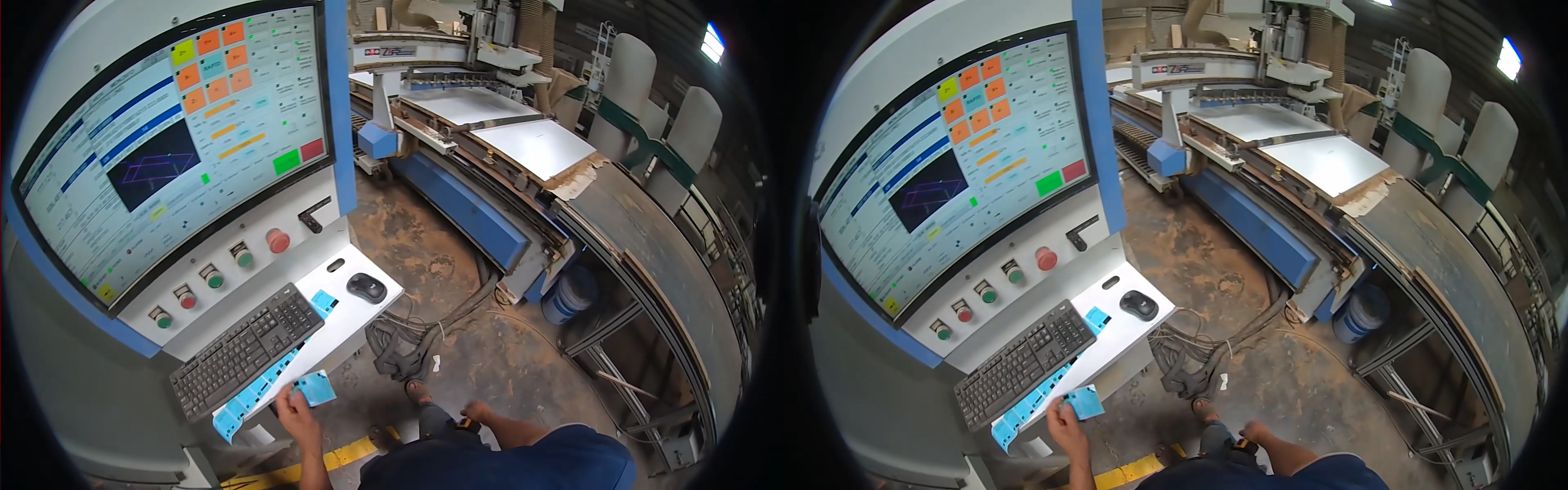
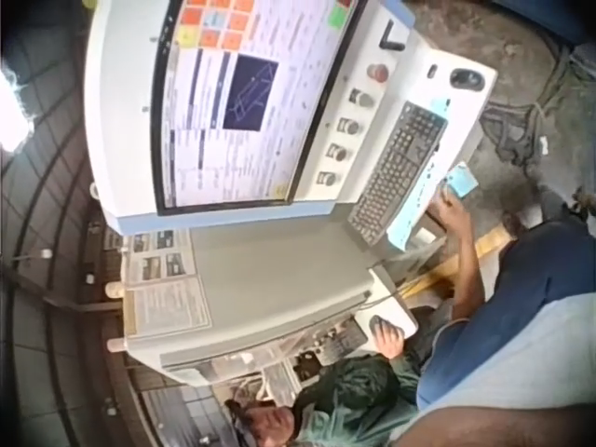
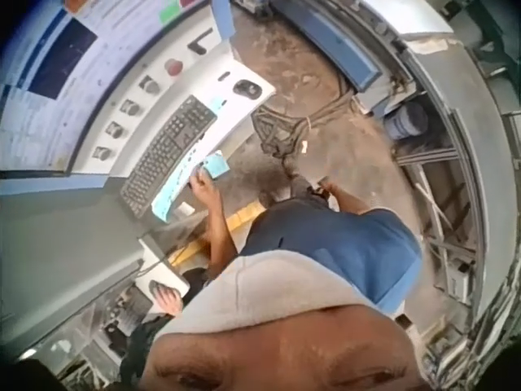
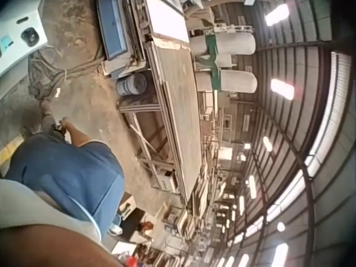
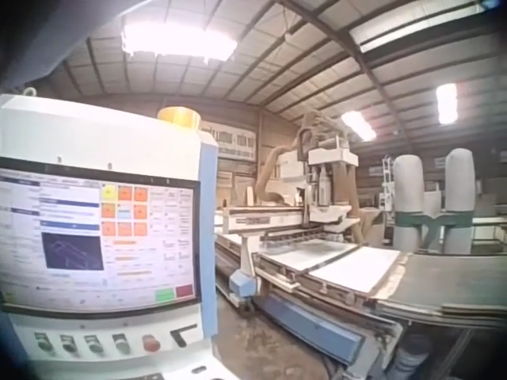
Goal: Operate a large CNC machine to process panels and apply identification labels to the workpieces.
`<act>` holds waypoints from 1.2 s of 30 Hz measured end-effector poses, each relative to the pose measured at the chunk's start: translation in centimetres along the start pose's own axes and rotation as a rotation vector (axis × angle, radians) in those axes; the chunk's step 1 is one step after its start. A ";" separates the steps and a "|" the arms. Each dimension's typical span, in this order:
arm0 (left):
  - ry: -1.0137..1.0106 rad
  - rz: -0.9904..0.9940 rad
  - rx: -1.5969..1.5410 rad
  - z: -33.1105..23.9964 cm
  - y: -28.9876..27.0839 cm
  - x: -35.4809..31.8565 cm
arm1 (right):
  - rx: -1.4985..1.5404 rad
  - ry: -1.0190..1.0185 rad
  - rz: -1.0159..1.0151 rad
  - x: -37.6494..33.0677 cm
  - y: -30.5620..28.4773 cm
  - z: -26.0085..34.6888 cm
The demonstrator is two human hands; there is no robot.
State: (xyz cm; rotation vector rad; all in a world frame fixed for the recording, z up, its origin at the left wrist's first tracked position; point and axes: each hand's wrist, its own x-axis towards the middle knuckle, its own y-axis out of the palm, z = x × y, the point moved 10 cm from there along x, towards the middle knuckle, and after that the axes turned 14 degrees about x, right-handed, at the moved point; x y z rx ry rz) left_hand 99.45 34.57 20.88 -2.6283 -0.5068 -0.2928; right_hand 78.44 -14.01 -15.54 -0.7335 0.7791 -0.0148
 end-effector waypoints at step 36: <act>-0.805 0.199 0.573 10.5 12.6 -57.1 | 0.493 0.339 0.304 4.7 -22.8 -40.3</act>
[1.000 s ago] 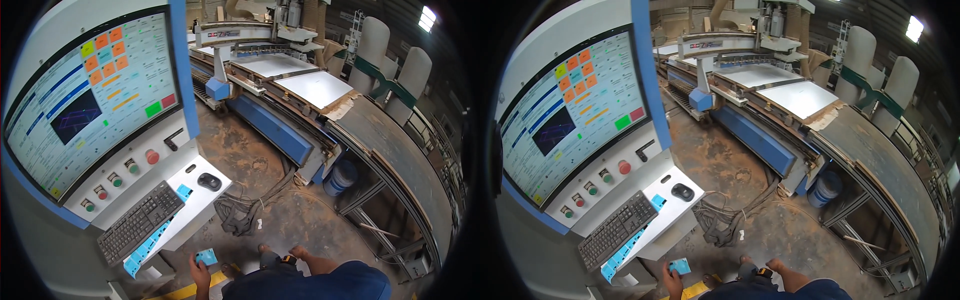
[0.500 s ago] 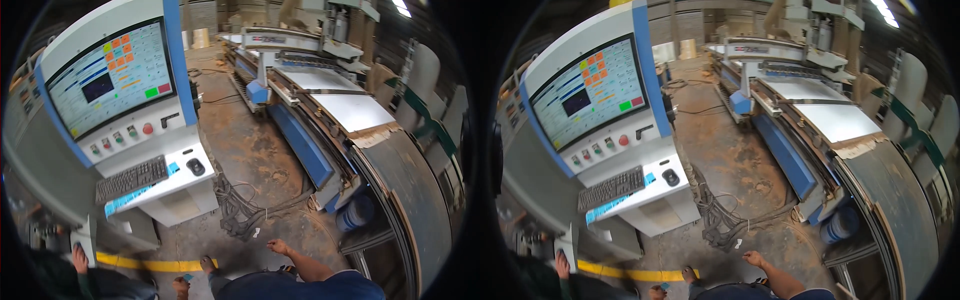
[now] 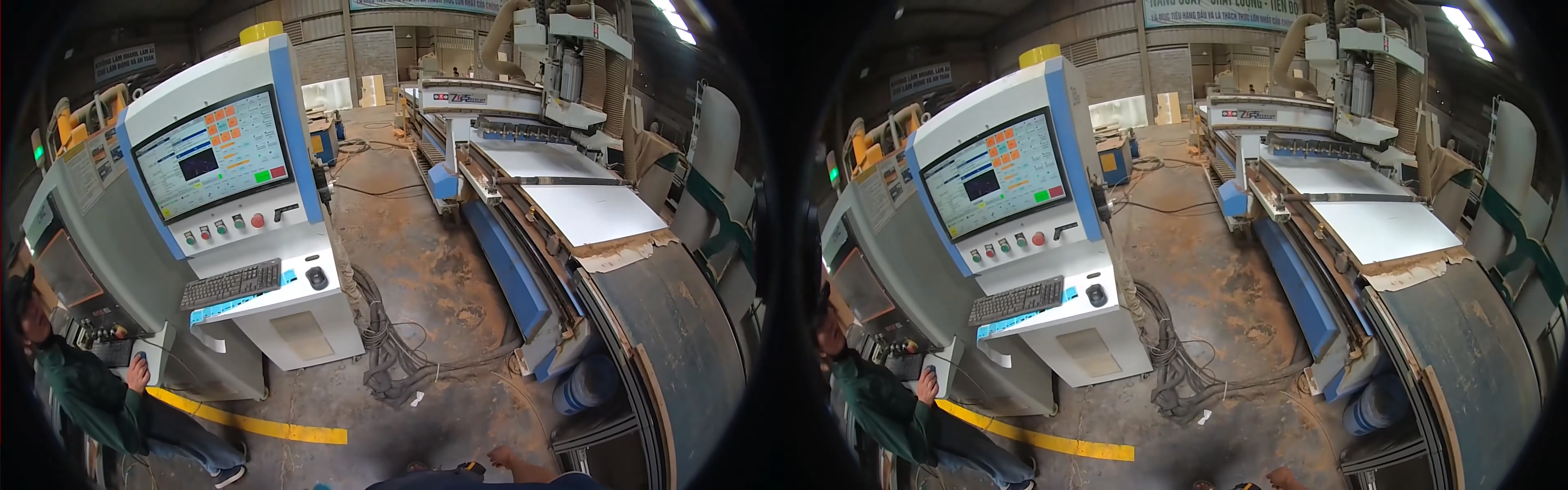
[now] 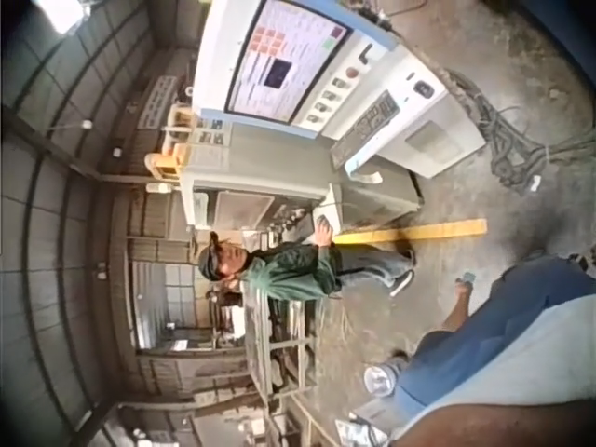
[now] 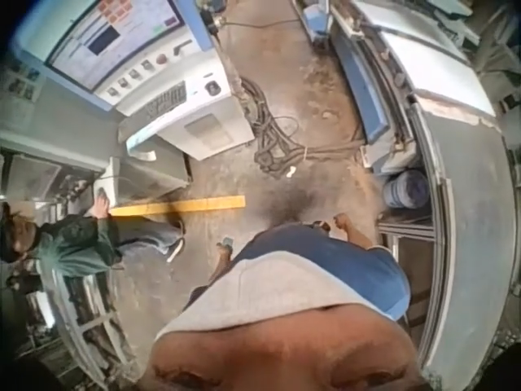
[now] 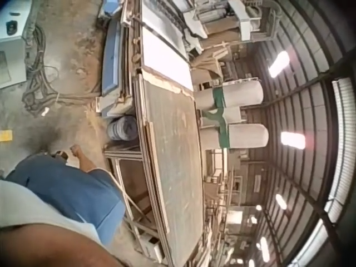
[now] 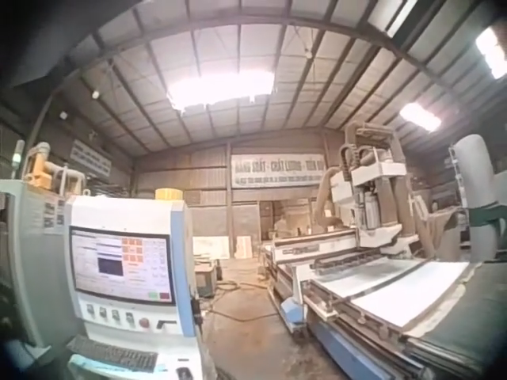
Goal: Operate a large CNC machine to process panels and apply identification labels to the workpieces.
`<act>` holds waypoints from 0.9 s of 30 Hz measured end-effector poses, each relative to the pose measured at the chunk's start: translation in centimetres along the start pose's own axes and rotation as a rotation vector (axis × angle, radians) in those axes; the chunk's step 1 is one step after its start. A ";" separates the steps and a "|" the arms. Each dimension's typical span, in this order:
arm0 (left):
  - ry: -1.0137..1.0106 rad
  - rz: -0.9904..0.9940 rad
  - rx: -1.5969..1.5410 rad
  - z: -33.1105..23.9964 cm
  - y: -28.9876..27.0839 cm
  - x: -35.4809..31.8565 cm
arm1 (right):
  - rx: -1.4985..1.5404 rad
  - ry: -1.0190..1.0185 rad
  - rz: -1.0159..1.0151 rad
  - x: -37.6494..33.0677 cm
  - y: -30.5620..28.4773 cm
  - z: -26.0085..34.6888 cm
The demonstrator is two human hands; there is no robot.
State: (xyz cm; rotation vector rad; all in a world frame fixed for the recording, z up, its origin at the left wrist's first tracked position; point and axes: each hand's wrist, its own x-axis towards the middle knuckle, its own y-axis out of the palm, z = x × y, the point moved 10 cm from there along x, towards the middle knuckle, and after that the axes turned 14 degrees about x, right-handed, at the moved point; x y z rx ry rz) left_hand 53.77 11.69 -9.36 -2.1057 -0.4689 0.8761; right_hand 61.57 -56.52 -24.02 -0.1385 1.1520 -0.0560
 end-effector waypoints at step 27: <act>-0.208 0.178 -0.449 25.3 7.9 -19.0 | -0.972 -0.510 1.773 -50.0 44.3 -12.5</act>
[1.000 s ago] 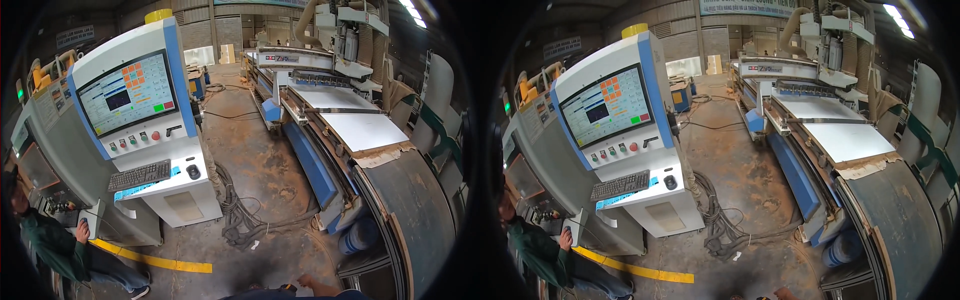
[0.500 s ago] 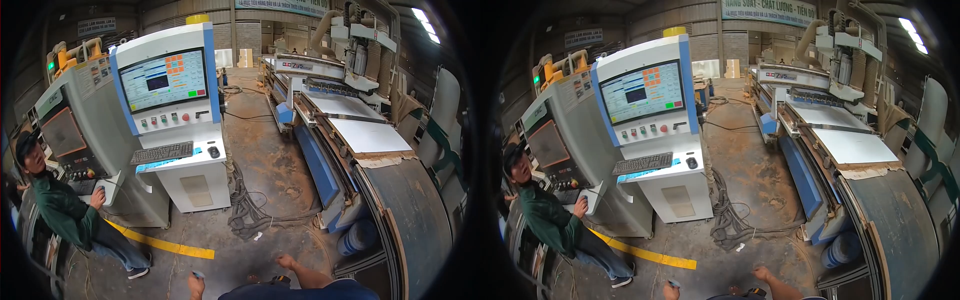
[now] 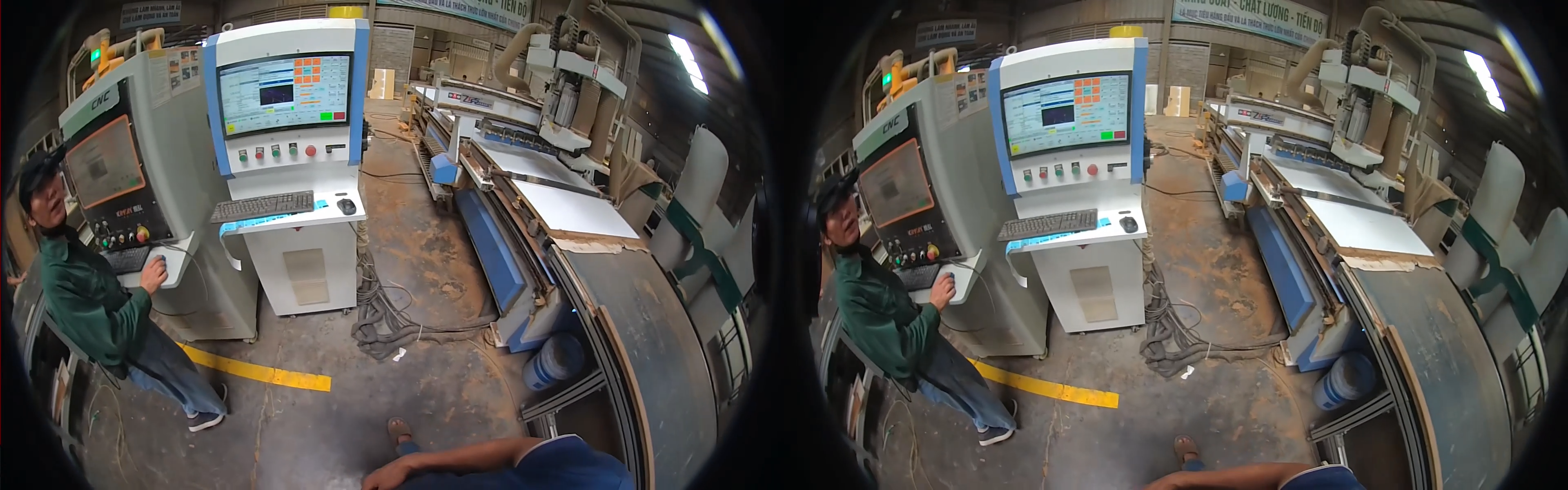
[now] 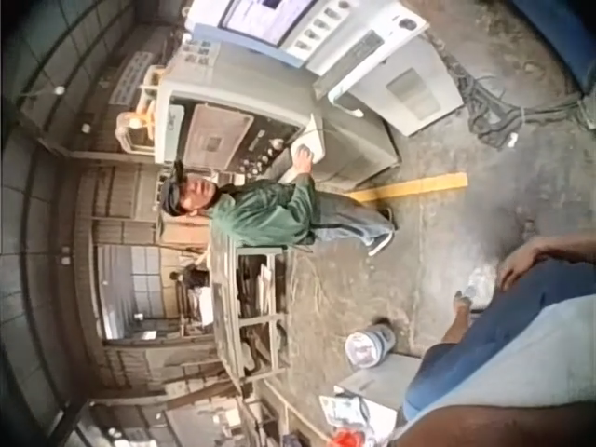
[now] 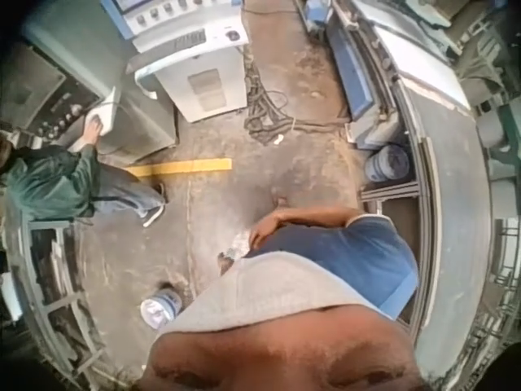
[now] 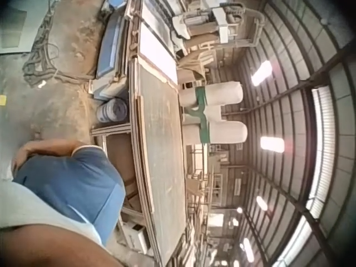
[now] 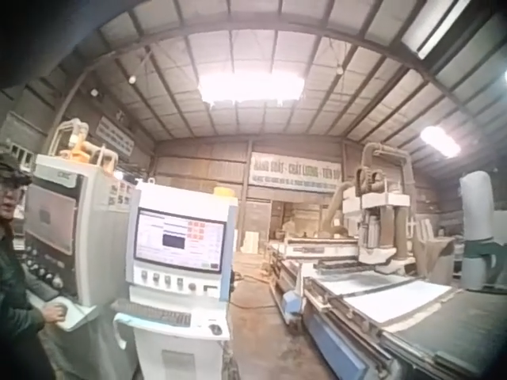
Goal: Operate a large CNC machine to process panels and apply identification labels to the workpieces.
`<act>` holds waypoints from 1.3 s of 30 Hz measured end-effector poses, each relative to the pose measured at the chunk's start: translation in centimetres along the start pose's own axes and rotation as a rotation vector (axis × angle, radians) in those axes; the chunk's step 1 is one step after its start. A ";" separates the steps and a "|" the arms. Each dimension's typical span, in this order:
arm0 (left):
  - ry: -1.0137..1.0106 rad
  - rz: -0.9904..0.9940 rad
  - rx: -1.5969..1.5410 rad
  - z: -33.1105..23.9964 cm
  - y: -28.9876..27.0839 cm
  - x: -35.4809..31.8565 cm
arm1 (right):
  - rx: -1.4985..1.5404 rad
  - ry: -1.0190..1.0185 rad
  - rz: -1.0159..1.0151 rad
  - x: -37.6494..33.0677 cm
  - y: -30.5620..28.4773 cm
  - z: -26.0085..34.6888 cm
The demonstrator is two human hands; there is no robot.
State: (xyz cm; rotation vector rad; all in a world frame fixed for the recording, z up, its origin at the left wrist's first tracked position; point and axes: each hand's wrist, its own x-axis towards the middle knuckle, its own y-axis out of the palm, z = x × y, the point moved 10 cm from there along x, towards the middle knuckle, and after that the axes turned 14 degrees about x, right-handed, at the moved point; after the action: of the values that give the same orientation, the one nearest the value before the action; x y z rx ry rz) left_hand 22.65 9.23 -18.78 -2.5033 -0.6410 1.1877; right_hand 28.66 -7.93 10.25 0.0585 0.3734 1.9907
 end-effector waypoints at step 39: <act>0.023 0.133 -0.073 -2.8 6.6 -0.1 | 0.077 0.051 -0.671 -20.3 -1.2 1.1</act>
State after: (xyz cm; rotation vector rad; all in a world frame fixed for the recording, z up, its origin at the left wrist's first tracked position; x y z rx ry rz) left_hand 26.49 3.33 -19.89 -2.6537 -0.5281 1.1988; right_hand 38.87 -25.26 13.46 -0.0639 0.4348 1.3169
